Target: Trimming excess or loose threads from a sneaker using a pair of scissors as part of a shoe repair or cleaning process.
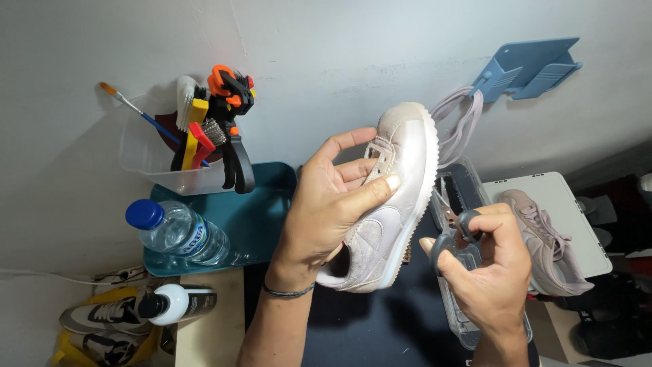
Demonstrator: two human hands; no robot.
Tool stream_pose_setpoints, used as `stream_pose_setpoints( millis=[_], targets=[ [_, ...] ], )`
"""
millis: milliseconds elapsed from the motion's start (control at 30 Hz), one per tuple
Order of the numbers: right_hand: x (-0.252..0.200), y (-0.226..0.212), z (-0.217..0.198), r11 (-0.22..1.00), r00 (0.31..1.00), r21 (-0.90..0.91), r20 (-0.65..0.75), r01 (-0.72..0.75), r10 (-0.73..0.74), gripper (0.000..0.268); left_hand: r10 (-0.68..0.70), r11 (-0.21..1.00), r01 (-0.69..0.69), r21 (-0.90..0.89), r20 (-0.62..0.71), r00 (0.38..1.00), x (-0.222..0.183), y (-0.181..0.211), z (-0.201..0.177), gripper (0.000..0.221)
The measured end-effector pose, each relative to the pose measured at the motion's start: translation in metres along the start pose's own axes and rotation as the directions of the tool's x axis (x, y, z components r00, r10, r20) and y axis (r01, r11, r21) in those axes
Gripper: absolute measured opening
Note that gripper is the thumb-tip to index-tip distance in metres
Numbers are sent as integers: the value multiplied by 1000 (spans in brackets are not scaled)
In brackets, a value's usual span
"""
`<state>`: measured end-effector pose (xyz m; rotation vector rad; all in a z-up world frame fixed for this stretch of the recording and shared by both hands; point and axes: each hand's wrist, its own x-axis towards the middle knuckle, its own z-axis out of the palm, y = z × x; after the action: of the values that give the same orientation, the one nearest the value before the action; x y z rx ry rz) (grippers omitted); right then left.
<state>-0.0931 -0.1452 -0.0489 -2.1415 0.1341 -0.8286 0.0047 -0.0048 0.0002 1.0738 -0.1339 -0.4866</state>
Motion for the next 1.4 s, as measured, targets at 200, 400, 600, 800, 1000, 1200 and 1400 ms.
stream_pose_setpoints(
  millis=[200,400,600,800,1000,1200,1400],
  targets=[
    [4,-8,2,966,996,247,-37,-70,81,34,-7,991,9,-131,18,1000,-4,2,8,54],
    [7,-16,-1,968,990,225,-65,-108,126,36,27,976,-23,-214,13,1000,-7,1,12,49],
    [9,-27,-3,1000,998,8,-63,-26,27,30,77,954,-83,-289,-34,996,-6,-1,12,37],
    [6,-25,-2,994,993,-36,-55,-105,103,30,104,951,-116,-285,-59,993,-8,-1,15,35],
    [7,-28,-4,982,995,-170,-73,-80,69,31,125,957,-139,-254,-72,990,-9,-1,20,32],
    [7,-29,-4,979,996,-197,-80,-52,37,28,138,960,-154,-234,-81,987,-10,-5,22,28],
    [6,-32,-6,976,996,-217,-88,-20,1,26,170,962,-182,-204,-73,983,-17,-2,25,27]
  ],
)
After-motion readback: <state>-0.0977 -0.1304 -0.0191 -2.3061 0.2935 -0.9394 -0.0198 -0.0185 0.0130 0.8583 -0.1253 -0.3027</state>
